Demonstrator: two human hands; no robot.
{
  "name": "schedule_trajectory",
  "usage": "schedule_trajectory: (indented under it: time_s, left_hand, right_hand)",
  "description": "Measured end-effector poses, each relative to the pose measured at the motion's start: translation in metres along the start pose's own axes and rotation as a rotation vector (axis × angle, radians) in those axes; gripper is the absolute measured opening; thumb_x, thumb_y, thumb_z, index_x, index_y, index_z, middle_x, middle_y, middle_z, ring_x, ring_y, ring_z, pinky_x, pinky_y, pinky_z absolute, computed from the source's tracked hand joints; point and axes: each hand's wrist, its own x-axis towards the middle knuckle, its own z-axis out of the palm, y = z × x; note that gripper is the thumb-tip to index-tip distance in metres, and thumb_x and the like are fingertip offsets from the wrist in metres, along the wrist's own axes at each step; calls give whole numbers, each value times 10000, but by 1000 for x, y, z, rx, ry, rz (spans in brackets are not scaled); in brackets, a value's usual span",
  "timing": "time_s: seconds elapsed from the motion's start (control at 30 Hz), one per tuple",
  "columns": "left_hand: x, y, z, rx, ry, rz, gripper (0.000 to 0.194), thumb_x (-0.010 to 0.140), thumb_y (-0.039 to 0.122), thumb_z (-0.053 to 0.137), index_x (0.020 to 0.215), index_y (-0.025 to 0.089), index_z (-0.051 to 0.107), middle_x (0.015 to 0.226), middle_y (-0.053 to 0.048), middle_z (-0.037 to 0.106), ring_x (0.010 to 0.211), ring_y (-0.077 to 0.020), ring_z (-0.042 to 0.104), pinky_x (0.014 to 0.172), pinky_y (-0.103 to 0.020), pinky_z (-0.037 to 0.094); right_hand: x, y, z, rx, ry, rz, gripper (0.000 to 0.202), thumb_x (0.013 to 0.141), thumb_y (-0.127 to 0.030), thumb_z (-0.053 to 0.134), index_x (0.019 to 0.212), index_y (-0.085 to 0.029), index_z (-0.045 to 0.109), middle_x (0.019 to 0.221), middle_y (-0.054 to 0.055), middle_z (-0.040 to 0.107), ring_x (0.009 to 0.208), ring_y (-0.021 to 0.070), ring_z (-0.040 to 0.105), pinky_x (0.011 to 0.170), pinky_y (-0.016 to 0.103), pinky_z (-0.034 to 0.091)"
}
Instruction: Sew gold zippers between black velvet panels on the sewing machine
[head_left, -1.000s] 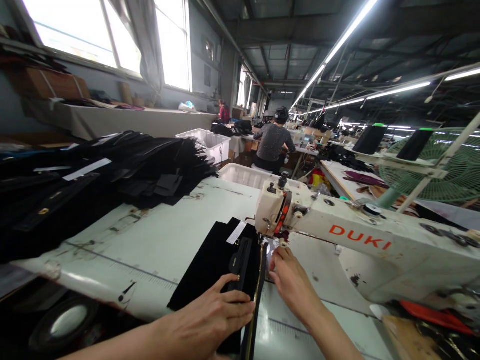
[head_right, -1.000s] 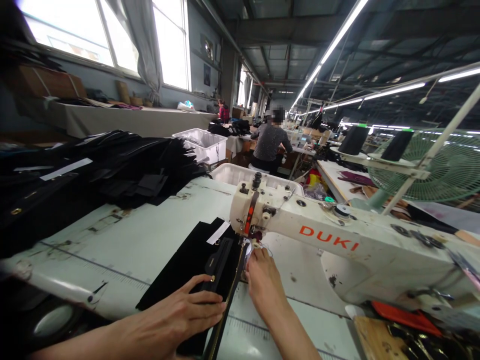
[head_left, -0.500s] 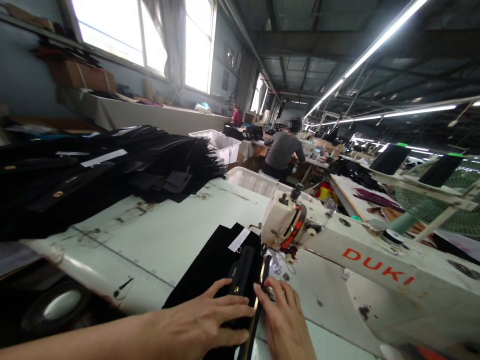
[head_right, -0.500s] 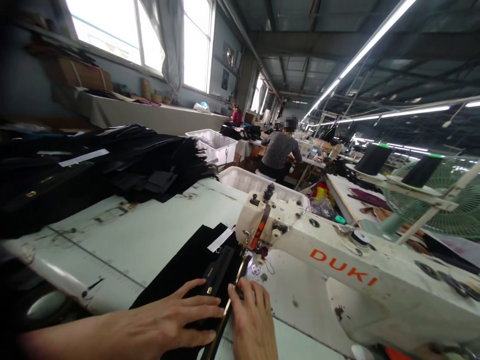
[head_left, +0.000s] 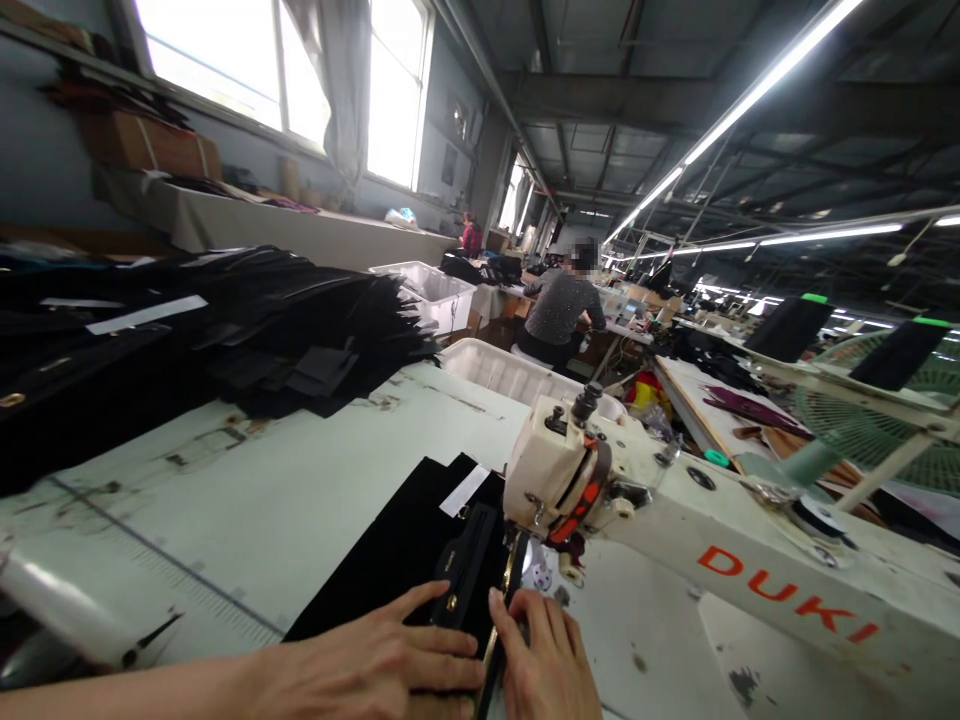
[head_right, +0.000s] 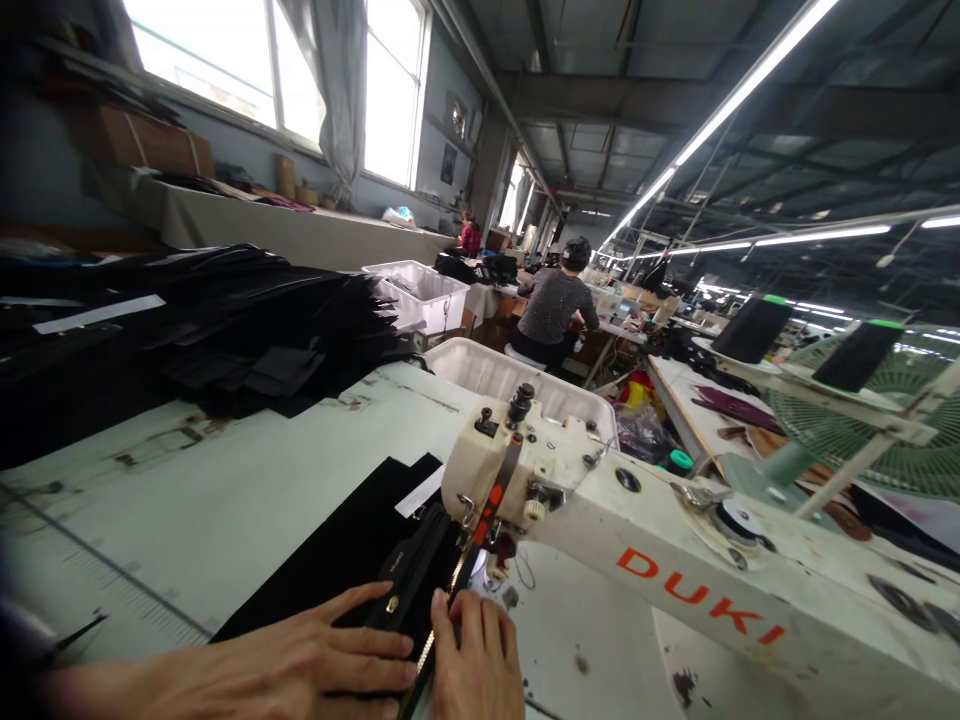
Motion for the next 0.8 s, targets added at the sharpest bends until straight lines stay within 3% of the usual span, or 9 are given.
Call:
schedule_trajectory:
  time_s: [0.13, 0.27, 0.37, 0.43, 0.53, 0.63, 0.8]
  left_hand:
    - [8, -1, -4, -3, -19, -38, 500, 904, 206, 529, 1402, 226, 491, 1325, -70, 618, 1250, -255, 550, 1182, -423, 212]
    - [15, -5, -5, -20, -60, -66, 561, 865, 230, 556, 1416, 160, 476, 1420, -110, 532, 1312, -283, 488, 1197, -451, 157]
    - [20, -5, -7, -64, -97, -89, 513, 882, 263, 556, 1379, 141, 522, 1417, -133, 531, 1316, -299, 483, 1191, -481, 157]
    - [21, -5, -7, -87, -89, -100, 486, 889, 287, 569, 1353, 143, 552, 1393, -140, 553, 1311, -301, 488, 1186, -487, 168]
    - [18, -7, -4, -99, -97, -106, 504, 892, 301, 576, 1362, 121, 541, 1438, -160, 499, 1364, -292, 421, 1195, -476, 129]
    - [16, -11, 1, -116, -91, -68, 553, 886, 312, 587, 1396, 118, 499, 1484, -163, 436, 1395, -287, 371, 1201, -468, 89]
    - [22, -19, 13, -66, -69, -48, 538, 836, 404, 661, 1288, 120, 591, 1349, -153, 590, 1273, -295, 528, 1195, -457, 117]
  right_hand:
    - [2, 7, 4, 68, -49, 38, 552, 726, -7, 490, 1190, -266, 638, 971, 67, 662, 870, 258, 634, 780, 394, 549]
    - [2, 29, 4, 200, -8, 140, 432, 867, -96, 402, 1199, -274, 613, 1085, 73, 646, 983, 215, 641, 838, 335, 547]
    - [10, 52, 6, 109, -14, 216, 283, 908, -297, 507, 1143, -190, 621, 1103, 127, 651, 994, 256, 645, 801, 353, 561]
    - [18, 61, 8, 63, -61, 169, 241, 861, -316, 586, 1050, -179, 645, 1024, 123, 676, 936, 268, 658, 761, 357, 563]
    - [30, 56, 10, 55, -93, 117, 147, 879, -178, 524, 950, -203, 650, 936, 85, 693, 892, 234, 664, 786, 336, 540]
    - [31, 38, 7, 23, -114, 103, 326, 882, -31, 387, 1008, -195, 638, 977, 94, 696, 921, 230, 654, 870, 383, 493]
    - [30, 22, 2, -28, -153, 196, 216, 850, -75, 454, 927, -177, 628, 901, 110, 692, 868, 264, 650, 783, 390, 482]
